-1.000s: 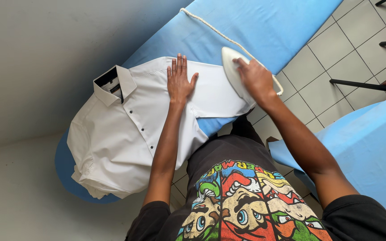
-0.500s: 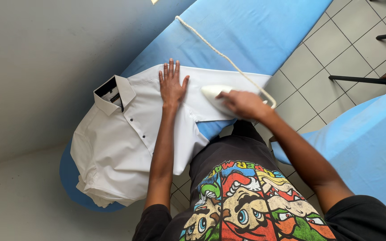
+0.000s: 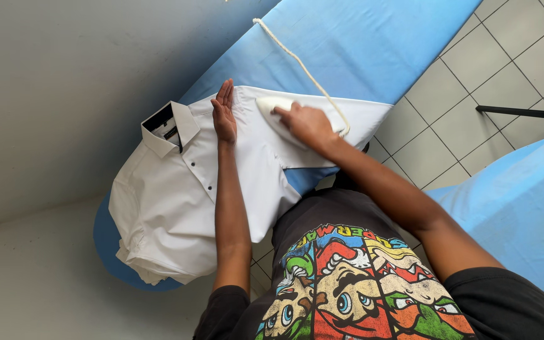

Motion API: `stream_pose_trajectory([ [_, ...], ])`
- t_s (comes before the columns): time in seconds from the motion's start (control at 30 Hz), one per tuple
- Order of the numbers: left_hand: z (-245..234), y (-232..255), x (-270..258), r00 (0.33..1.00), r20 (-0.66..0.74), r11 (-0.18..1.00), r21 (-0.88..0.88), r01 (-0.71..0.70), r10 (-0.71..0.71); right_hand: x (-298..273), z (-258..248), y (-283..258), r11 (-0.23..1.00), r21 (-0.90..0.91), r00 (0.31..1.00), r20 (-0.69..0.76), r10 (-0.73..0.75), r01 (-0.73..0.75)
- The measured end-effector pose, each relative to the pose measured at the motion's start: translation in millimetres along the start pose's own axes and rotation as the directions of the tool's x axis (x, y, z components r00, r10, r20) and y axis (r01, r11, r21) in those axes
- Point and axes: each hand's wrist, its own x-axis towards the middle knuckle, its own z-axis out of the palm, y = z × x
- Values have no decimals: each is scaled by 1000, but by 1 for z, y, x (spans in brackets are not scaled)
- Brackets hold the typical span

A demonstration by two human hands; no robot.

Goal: The person irons a white shirt using an iron on an ironing board.

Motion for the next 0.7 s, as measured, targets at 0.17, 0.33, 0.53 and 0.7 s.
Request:
stream_pose_trajectory([
  [0.17,-19,3,-5,998,-37,917,-399,28,-47,32,-20,29,998,-33,993,-109,53,-57],
  [0.33,-22,13,-6,997,49,610,-789,70,-51,18,-43,39,986,-20,985,-43,165,-166],
  [0.53,-26,10,-7,998,43,550,-833,64,-51,-33,-61,59,996,87,944,325,-59,32],
  [0.7,-24,12,-7,999,41,572,-818,53,-34,-65,-53,34,986,149,899,418,-128,71],
])
